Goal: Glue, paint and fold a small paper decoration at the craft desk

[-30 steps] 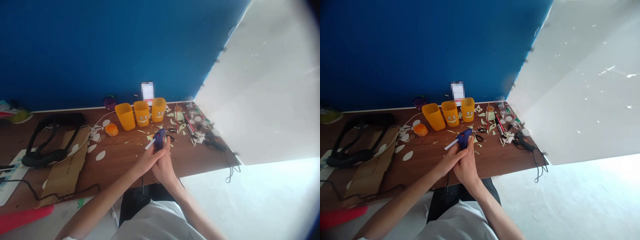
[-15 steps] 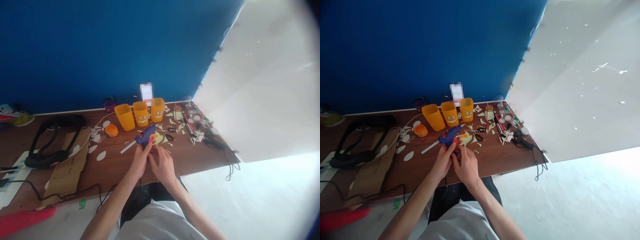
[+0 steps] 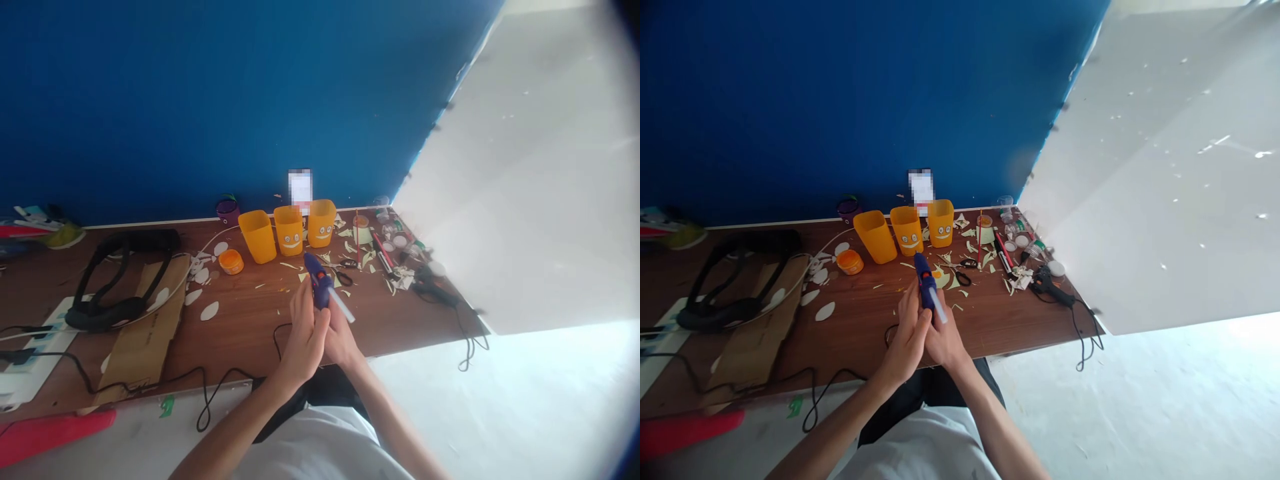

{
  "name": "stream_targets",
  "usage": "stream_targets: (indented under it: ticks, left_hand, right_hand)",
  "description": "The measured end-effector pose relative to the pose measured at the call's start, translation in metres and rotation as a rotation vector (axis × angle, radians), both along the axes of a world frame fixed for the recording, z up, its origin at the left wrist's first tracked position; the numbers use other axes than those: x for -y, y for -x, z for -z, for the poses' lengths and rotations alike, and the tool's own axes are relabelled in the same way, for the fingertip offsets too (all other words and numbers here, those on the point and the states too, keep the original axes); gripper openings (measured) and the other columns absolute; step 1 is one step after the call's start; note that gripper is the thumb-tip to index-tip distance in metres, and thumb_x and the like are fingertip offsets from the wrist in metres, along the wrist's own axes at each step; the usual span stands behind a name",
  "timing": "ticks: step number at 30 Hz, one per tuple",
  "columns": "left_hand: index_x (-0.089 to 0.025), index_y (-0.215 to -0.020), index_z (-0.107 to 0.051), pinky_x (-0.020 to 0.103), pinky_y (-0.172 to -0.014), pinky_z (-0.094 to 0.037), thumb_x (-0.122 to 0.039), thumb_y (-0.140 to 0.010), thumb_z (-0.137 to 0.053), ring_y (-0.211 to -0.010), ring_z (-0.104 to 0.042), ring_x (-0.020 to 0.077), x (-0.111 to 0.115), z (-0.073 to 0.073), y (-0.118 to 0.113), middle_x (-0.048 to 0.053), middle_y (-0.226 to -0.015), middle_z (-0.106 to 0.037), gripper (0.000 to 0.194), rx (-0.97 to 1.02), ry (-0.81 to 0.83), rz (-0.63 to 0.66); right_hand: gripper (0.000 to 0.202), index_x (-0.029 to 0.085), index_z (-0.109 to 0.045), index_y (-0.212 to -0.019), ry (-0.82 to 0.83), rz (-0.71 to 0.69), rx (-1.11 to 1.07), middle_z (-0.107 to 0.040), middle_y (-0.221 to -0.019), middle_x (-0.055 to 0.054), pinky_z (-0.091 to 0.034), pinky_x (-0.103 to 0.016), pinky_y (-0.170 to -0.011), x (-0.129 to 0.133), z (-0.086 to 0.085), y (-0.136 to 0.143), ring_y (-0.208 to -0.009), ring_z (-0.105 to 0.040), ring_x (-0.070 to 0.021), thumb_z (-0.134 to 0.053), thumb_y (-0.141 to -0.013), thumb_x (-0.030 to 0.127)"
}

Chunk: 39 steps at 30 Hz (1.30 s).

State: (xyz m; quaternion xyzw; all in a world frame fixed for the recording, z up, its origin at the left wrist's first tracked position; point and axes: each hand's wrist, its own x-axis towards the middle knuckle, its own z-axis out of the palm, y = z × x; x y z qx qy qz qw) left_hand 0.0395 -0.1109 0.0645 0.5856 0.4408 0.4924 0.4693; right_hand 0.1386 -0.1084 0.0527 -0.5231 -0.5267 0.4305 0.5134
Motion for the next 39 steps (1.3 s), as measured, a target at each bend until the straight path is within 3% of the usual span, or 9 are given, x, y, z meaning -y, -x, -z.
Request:
stream_targets:
  ticks: [7, 12, 16, 24, 26, 29, 33, 36, 39]
  left_hand:
    - [-0.031, -0.147, -0.04, 0.042, -0.122, -0.016, -0.034, -0.093, -0.055, -0.145, -0.027, 0.0282, 0.008, 0.001, -0.01, 0.006, -0.154, -0.036, 0.056, -0.037, -0.036, 0.092]
    - [-0.027, -0.146, -0.036, 0.046, -0.119, -0.023, -0.032, -0.095, -0.051, -0.143, -0.03, 0.027, 0.008, 0.002, -0.012, 0.009, -0.153, -0.034, 0.053, -0.153, -0.111, 0.046]
    - [-0.025, -0.138, -0.042, 0.044, -0.114, -0.032, -0.03, -0.096, -0.048, -0.136, -0.04, 0.025, 0.006, -0.002, -0.009, 0.011, -0.145, -0.042, 0.043, -0.188, -0.127, 0.023]
    - [-0.021, -0.117, -0.046, 0.035, -0.093, -0.048, -0.037, -0.091, -0.055, -0.107, -0.06, 0.0205, -0.009, 0.0, -0.001, 0.009, -0.115, -0.06, 0.032, 0.014, 0.154, -0.045]
    - [-0.02, -0.117, -0.049, 0.032, -0.084, -0.051, -0.039, -0.09, -0.056, -0.094, -0.063, 0.0183, -0.017, 0.002, 0.001, 0.007, -0.106, -0.064, 0.034, 0.076, 0.236, -0.014]
    - [-0.018, -0.106, -0.059, 0.028, -0.067, -0.052, -0.043, -0.084, -0.062, -0.072, -0.062, 0.0165, -0.026, 0.003, 0.006, 0.004, -0.085, -0.065, 0.034, 0.001, 0.331, 0.017]
    - [-0.016, -0.095, -0.065, 0.028, -0.072, -0.051, -0.045, -0.08, -0.066, -0.079, -0.065, 0.0189, -0.033, 0.005, 0.021, 0.005, -0.085, -0.069, 0.033, -0.059, 0.282, -0.076]
    - [-0.016, -0.09, -0.065, 0.028, -0.068, -0.05, -0.05, -0.078, -0.067, -0.074, -0.065, 0.0191, -0.04, 0.01, 0.051, 0.004, -0.079, -0.07, 0.036, -0.142, 0.265, -0.201]
    - [-0.016, -0.087, -0.064, 0.029, -0.069, -0.051, -0.054, -0.074, -0.069, -0.073, -0.066, 0.0206, -0.047, 0.017, 0.098, 0.004, -0.078, -0.07, 0.04, -0.259, 0.276, -0.383]
  right_hand:
    - [0.03, 0.02, -0.053, -0.081, 0.183, 0.172, -0.504, -0.048, -0.065, 0.005, -0.039, -0.022, -0.055, -0.008, 0.011, -0.004, -0.059, -0.044, -0.0103, -0.066, -0.081, 0.047]
    - [0.034, 0.02, -0.056, -0.087, 0.234, 0.013, -0.757, -0.044, -0.062, 0.007, -0.037, -0.02, -0.051, -0.011, 0.018, -0.009, -0.053, -0.04, -0.007, -0.078, -0.071, 0.042]
    - [0.036, 0.02, -0.058, -0.09, 0.232, -0.152, -0.828, -0.045, -0.063, 0.007, -0.036, -0.019, -0.05, -0.011, 0.027, -0.012, -0.052, -0.038, -0.006, -0.081, -0.069, 0.038]
    - [0.038, 0.019, -0.057, -0.091, 0.238, -0.323, -0.851, -0.041, -0.057, 0.008, -0.026, -0.019, -0.046, -0.012, 0.043, -0.016, -0.047, -0.03, -0.005, -0.081, -0.071, 0.041]
    - [0.037, 0.02, -0.053, -0.085, 0.251, -0.37, -0.826, -0.042, -0.055, 0.008, -0.026, -0.02, -0.046, -0.012, 0.043, -0.014, -0.047, -0.032, -0.0056, -0.079, -0.072, 0.044]
    - [0.032, 0.02, -0.053, -0.084, 0.274, -0.388, -0.627, -0.051, -0.062, 0.005, -0.037, -0.022, -0.053, -0.013, 0.04, -0.006, -0.054, -0.044, -0.0085, -0.076, -0.075, 0.041]
    - [0.034, 0.02, -0.056, -0.112, 0.153, -0.373, -0.253, -0.063, -0.099, -0.003, -0.048, -0.032, -0.085, -0.013, 0.03, 0.008, -0.094, -0.058, -0.0173, -0.067, -0.083, 0.033]
    - [0.04, 0.021, -0.051, -0.123, 0.047, -0.388, -0.069, -0.059, -0.118, -0.007, -0.045, -0.037, -0.096, -0.008, 0.024, 0.013, -0.106, -0.056, -0.0201, -0.064, -0.086, 0.031]
    - [0.04, 0.023, -0.05, -0.124, 0.059, -0.286, 0.047, -0.057, -0.121, -0.008, -0.046, -0.037, -0.095, -0.001, 0.023, 0.011, -0.106, -0.056, -0.0202, -0.062, -0.087, 0.031]
